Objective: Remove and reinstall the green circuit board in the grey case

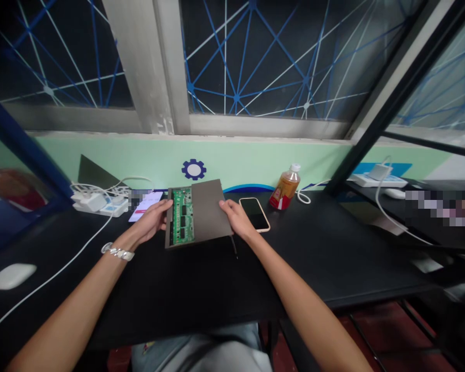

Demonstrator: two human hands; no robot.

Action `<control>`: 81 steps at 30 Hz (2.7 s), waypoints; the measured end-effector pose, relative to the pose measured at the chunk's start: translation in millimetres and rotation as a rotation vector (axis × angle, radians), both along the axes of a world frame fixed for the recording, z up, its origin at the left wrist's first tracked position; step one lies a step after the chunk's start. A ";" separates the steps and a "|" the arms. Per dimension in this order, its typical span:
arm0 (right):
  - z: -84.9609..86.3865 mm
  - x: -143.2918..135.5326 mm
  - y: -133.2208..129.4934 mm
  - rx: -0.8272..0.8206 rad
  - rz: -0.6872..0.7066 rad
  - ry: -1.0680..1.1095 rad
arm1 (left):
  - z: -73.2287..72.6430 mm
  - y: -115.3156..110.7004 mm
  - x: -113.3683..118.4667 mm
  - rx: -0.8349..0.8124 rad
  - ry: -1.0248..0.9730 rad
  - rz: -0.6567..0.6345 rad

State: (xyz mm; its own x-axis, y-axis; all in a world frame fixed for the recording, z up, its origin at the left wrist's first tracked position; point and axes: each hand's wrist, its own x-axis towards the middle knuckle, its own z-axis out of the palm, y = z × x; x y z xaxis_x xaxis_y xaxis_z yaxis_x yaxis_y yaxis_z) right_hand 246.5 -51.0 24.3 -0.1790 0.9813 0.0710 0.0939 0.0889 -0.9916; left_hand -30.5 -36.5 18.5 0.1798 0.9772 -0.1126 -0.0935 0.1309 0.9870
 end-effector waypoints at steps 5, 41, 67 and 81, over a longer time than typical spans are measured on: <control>20.1 8.3 0.4 0.077 -0.071 0.211 | -3.8 -2.2 4.1 -0.108 0.060 -0.048; 27.0 -38.9 98.2 0.307 0.189 -1.001 | 11.8 -17.8 28.4 0.674 1.291 0.192; 67.3 -38.6 72.5 0.624 -0.128 -0.649 | -25.1 18.5 47.3 0.838 0.951 -0.052; 64.1 -64.6 51.3 0.638 -0.150 -0.408 | -11.6 13.8 46.3 0.767 0.628 -0.080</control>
State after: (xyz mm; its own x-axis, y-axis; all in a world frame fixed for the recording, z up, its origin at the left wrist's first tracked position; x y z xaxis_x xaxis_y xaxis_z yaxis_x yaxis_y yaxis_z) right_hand 182.0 0.3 88.5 -0.1806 0.7884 0.5880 0.4971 0.5891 -0.6371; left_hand 15.8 -22.7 6.9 0.3727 0.8130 0.4474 0.4559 -0.5803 0.6748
